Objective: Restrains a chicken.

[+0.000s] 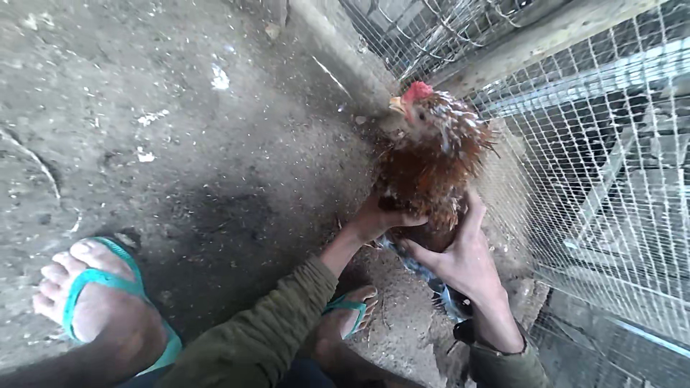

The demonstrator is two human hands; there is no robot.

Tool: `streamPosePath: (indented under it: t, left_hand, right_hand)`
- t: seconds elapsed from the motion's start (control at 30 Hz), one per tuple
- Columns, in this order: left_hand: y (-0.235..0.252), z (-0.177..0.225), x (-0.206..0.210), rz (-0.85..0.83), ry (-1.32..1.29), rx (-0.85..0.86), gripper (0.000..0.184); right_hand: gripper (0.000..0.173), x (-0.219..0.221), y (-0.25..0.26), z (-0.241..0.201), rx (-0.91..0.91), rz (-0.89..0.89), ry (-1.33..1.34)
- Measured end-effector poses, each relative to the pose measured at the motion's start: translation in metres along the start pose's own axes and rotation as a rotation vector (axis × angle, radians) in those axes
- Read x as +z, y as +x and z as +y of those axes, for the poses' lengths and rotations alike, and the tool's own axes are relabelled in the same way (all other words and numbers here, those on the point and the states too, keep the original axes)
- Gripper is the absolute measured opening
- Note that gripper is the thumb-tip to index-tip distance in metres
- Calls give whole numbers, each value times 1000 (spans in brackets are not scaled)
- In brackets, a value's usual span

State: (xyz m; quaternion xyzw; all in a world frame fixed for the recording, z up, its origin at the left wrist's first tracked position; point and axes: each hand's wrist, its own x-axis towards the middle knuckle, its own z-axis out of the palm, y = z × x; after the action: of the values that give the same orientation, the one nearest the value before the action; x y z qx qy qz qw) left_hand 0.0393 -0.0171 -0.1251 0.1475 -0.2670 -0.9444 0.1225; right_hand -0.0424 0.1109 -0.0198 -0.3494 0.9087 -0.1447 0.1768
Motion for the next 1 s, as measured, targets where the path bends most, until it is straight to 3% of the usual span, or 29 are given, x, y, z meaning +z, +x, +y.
streamPosePath:
  t: [0.47, 0.53, 0.6, 0.67, 0.7, 0.77, 0.9, 1.0]
  left_hand:
    - [2, -1, 4, 18, -16, -39, 33]
    - [0, -2, 17, 65, 93, 6, 42]
    - [-4, 6, 36, 71, 499, 20, 73]
    - [-4, 14, 52, -1, 800, 58, 92]
    - [-5, 15, 57, -32, 856, 49, 94]
    - [-3, 12, 63, -64, 896, 74, 94]
    - [-5, 5, 63, -37, 868, 156, 91]
    - [-7, 3, 61, -22, 812, 120, 95]
  right_hand:
    - [133, -33, -10, 3, 36, 56, 21]
    - [110, -3, -13, 9, 57, 64, 165]
    - [68, 36, -28, 29, 137, 105, 390]
    - [49, 44, -42, 42, 241, 80, 462]
    - [47, 44, -49, 49, 273, 70, 466]
    - [46, 46, -59, 71, 110, 134, 410]
    - [42, 32, -56, 35, 286, 82, 167]
    - [47, 38, -60, 44, 279, 137, 302]
